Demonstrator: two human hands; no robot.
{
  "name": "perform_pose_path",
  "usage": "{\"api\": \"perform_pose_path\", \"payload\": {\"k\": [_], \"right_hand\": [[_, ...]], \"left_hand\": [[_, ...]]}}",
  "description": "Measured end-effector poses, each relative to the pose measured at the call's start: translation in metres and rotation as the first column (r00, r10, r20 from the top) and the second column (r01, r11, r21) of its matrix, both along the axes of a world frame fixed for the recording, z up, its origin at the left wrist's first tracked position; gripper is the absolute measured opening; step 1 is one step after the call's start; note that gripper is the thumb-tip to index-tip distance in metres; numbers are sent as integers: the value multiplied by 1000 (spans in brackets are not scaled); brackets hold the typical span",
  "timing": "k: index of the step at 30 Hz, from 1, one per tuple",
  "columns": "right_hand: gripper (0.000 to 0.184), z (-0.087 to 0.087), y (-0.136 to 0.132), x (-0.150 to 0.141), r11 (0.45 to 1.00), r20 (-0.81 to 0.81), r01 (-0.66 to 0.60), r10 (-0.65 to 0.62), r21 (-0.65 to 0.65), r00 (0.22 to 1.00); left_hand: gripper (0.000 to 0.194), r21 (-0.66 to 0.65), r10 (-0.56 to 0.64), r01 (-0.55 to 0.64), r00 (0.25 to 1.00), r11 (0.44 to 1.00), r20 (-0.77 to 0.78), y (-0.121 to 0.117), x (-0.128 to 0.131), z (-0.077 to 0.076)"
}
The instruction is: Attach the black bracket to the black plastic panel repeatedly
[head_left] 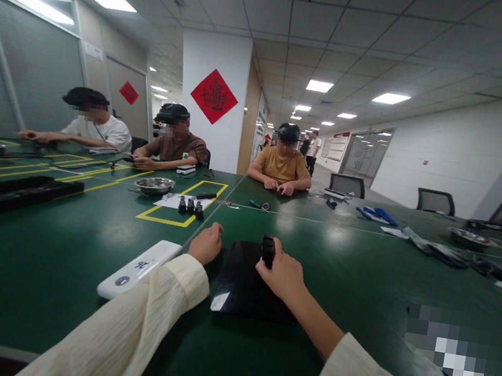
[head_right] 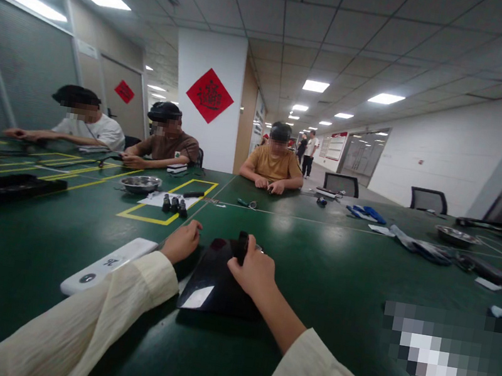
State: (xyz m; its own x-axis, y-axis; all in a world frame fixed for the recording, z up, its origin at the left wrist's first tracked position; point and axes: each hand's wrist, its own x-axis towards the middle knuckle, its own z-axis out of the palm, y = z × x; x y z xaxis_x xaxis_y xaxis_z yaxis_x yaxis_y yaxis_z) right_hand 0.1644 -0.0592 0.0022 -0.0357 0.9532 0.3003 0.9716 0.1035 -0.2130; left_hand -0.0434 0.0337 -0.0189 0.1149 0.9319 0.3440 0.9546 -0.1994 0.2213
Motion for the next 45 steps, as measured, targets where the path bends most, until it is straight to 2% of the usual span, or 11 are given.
{"api": "perform_pose_path", "payload": {"k": [7,21,30,34,38,41,43,45], "right_hand": [[42,-2,-1,5,999,5,47,-47,-1,999],[39,-5,6,11,998,-22,63,-63,-11,998],[32,-12,13,16,1000,-147,-26,26,1,989],[30,-13,14,18,996,-182,-85,86,14,980],[34,-15,15,20,974,-262,-222,226,46,938],[52,-20,16,19,942,-311,-321,334,93,890],[66,-23,14,16,939,-333,-323,343,115,878],[73,-25,10,11,957,-358,-245,287,158,888]], "left_hand": [[24,-16,-28,27,1000,1000,-6,-1,1,-1],[24,-33,-51,49,998,998,-42,-6,4,0],[26,-41,-15,16,1000,999,28,-4,0,3],[27,-64,-13,13,1000,998,0,-4,1,3],[26,-68,-13,10,999,998,-44,-5,5,0],[27,-61,-12,8,998,998,-62,-4,6,-1],[28,-45,-16,13,998,999,-58,-4,5,-1],[28,-25,-5,4,999,1000,-39,-4,5,0]]}}
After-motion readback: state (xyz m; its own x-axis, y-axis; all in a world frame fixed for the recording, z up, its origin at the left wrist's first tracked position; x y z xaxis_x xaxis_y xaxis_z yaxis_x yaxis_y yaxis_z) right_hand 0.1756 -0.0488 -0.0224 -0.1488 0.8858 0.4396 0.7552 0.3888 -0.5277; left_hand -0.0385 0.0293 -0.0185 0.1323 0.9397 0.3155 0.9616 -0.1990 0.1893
